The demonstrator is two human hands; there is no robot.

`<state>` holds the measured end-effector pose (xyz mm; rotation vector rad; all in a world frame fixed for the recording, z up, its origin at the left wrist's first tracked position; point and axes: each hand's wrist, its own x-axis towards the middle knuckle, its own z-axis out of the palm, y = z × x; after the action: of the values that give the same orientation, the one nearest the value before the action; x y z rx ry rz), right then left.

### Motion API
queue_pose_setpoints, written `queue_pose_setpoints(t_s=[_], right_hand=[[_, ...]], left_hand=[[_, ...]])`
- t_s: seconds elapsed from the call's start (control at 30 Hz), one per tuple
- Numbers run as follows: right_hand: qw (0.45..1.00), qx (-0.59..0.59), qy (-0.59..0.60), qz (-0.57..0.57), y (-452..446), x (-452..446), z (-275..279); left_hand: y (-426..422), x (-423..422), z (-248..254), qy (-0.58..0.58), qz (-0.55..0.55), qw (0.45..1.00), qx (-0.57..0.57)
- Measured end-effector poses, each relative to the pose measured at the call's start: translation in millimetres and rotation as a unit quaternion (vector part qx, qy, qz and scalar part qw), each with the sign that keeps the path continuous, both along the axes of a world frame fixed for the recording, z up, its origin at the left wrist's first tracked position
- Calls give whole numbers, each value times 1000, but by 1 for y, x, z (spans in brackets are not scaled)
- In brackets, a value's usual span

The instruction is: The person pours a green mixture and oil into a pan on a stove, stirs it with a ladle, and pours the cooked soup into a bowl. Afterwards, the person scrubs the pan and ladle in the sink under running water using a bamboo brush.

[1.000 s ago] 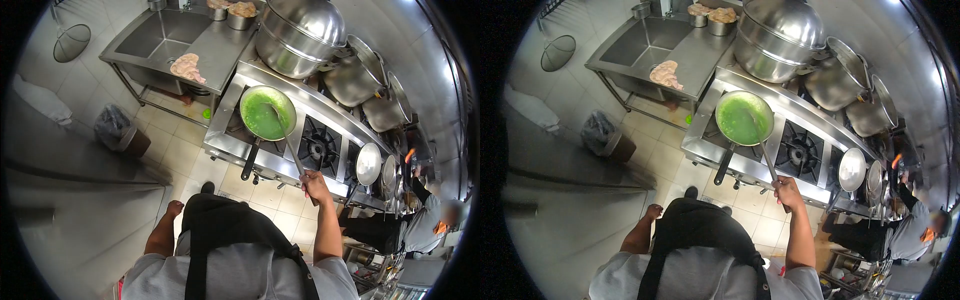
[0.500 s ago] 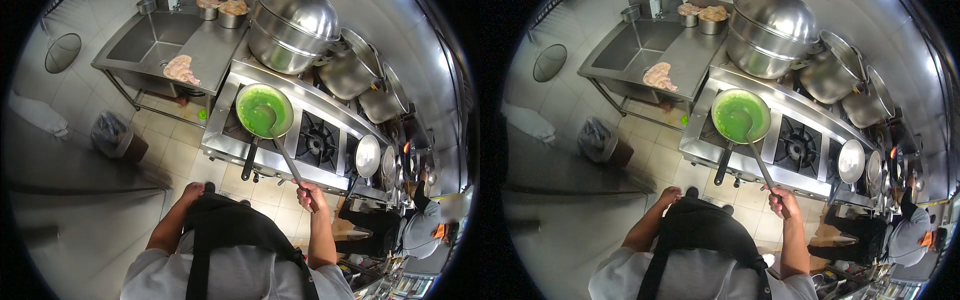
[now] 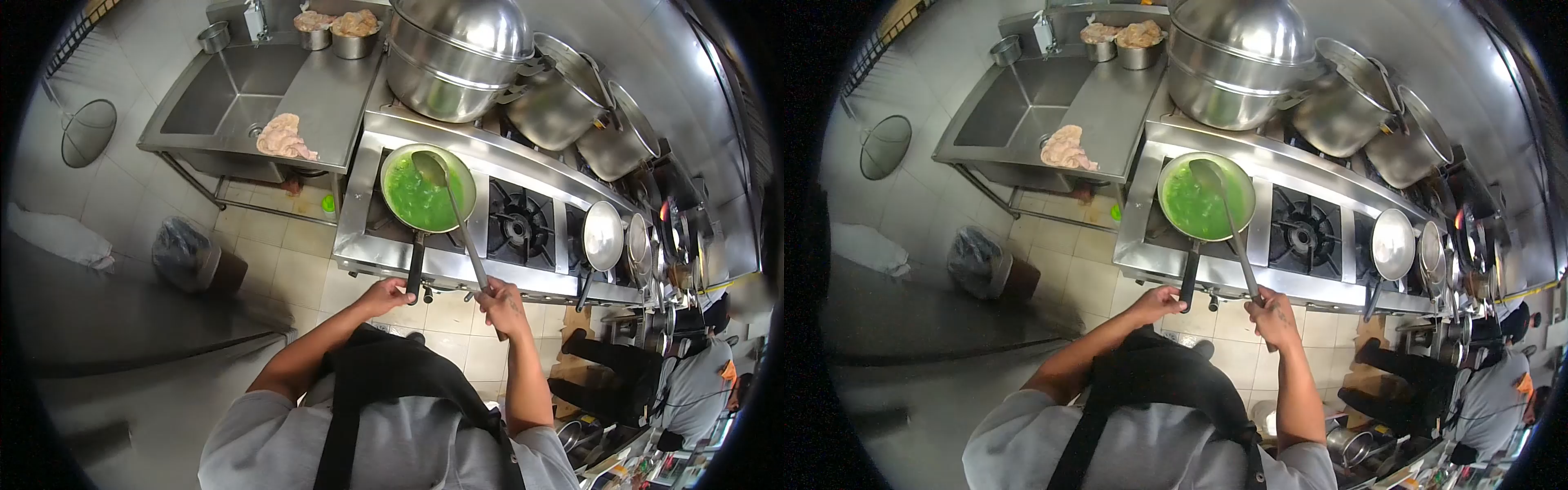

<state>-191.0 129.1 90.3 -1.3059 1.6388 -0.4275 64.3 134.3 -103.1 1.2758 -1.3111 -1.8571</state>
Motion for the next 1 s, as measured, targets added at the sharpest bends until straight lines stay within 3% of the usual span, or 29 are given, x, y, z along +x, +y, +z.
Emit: queue_pose_setpoints(t_s=[0.1, 0.23, 0.47, 0.7, 1.0], right_hand=[[980, -116, 136, 83, -23, 8, -11], [933, -178, 275, 149, -45, 12, -30], [883, -116, 398, 219, -39, 10, -13], [845, -81, 442, 290, -20, 8, 28], [868, -8, 410, 282, -10, -2, 69]], left_hand=[[0, -4, 13, 17, -31, 999, 11], [-2, -2, 20, 57, -36, 997, 31], [-4, 0, 18, 72, -50, 995, 42], [-7, -2, 8, 120, -34, 990, 70], [-8, -2, -1, 134, -37, 988, 68]])
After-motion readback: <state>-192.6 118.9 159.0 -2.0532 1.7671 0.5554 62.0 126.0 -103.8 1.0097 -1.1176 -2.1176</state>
